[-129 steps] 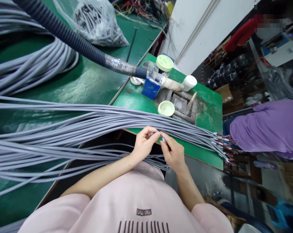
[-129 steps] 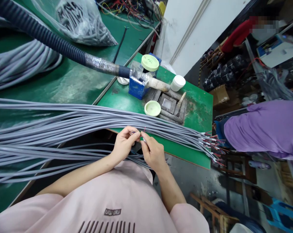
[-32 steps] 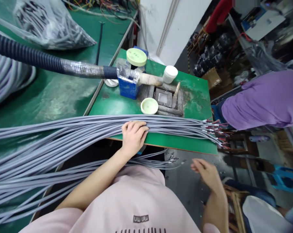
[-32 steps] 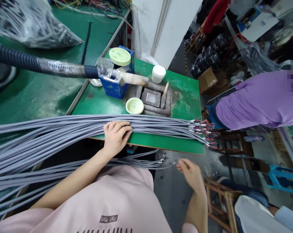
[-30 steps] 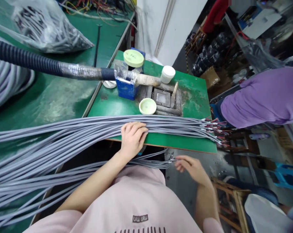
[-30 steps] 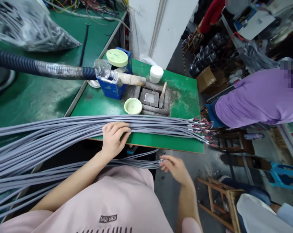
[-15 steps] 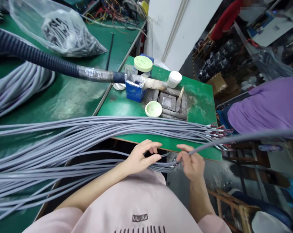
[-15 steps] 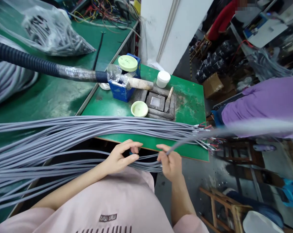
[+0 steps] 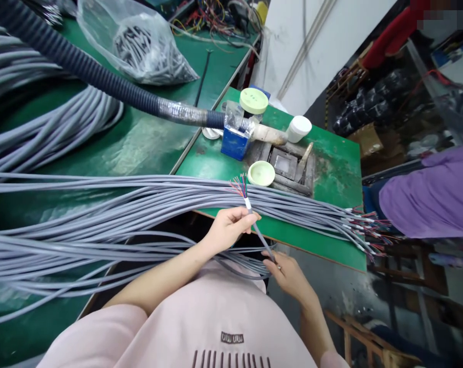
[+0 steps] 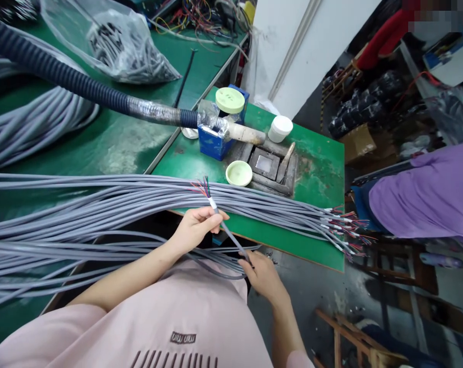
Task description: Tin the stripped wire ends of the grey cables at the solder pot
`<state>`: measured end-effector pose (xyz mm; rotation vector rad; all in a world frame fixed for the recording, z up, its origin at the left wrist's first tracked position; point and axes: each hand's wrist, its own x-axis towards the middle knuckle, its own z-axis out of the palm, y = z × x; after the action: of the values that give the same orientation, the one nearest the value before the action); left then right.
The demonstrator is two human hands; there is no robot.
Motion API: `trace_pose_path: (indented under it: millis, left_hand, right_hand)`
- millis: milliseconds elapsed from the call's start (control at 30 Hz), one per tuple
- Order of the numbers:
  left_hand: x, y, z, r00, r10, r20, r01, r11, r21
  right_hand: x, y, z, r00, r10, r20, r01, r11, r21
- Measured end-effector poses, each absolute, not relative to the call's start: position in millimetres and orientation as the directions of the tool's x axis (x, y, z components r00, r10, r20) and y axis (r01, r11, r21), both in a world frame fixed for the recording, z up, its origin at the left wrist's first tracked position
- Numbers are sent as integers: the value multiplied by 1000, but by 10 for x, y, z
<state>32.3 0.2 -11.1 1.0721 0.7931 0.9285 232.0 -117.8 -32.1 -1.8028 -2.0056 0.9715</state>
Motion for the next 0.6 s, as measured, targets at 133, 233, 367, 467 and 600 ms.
trace_pose_path:
  millis: [133,233,367,467,600]
  left_hand:
    - [436,-97,-134,520,848,-101,-207,239,949]
    - [481,-133,-125,565,820,-94,-257,283,924]
    - [426,-58,-108,398,912,-101,-325,244,914]
    - [368,-2,-122,440,896,-61,-356,237,904]
    - [342,5,-144,737,676,20,-326,329,886]
  right_hand:
    - [2123,-1004,-120,-125,989,-72,625,22,-780]
    - [1946,-866,-55,-71,997,6,621,49,-782]
    - [1918,-739,-30,-122,992,36,689,110,-717]
    - [2045,-659,32,-202,979,-21,656,119,-745]
    - [2143,-586,90,-505,827,-247,313,-91,-945]
